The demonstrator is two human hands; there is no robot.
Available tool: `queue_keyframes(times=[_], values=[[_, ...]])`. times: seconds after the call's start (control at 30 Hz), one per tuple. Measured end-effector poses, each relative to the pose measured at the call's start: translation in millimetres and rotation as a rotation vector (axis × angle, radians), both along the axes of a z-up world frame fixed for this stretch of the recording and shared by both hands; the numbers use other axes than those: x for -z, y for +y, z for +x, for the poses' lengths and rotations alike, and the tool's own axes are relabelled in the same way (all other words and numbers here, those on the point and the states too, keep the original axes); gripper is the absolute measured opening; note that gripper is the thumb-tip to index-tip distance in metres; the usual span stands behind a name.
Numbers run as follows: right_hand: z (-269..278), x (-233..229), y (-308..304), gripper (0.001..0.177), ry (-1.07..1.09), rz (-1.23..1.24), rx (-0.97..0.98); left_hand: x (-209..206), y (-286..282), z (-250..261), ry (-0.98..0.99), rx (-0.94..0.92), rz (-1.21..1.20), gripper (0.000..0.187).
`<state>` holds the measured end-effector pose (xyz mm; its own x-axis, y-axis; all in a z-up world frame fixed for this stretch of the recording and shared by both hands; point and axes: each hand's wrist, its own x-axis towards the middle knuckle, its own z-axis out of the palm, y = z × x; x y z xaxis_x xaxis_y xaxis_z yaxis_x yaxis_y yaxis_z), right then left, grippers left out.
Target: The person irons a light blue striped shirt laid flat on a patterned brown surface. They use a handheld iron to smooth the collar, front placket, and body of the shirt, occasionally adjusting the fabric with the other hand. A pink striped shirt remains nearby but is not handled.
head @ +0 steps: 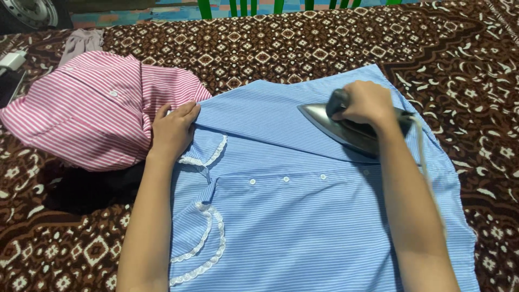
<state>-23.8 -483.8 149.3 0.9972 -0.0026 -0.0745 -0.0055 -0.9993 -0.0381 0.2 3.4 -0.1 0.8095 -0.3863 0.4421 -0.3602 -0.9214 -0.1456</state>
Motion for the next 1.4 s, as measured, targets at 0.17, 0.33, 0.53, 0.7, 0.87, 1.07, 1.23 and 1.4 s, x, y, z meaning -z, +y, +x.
queue_keyframes(times=[0.17,0.33,0.53,0.7,0.87,1.07,1.23,1.4], values=[[35,12,66,0.034,-0.117,0.018,-0.036,3,0,-1,-0.019,-0.012,0.031,0.061],[79,30,126,0.032,-0.242,0.057,-0.104,-3,-1,-1,-0.031,0.023,0.011,0.058],[68,19,114,0.032,-0.220,0.081,-0.166,-11,-3,-6,-0.004,0.030,-0.020,0.060],[32,1,54,0.043,-0.107,0.072,-0.087,-8,-2,-4,0.000,0.037,-0.035,0.061],[1,-5,-8,0.049,0.008,0.038,0.050,-9,-3,-6,-0.014,0.021,-0.023,0.060],[-6,-4,-20,0.046,0.019,-0.026,0.122,5,3,3,0.009,-0.010,-0.045,0.062],[16,7,8,0.051,-0.032,-0.003,0.058,9,0,5,-0.036,-0.005,-0.012,0.055],[63,19,93,0.055,-0.115,0.020,-0.088,8,0,6,-0.038,0.011,-0.009,0.054]])
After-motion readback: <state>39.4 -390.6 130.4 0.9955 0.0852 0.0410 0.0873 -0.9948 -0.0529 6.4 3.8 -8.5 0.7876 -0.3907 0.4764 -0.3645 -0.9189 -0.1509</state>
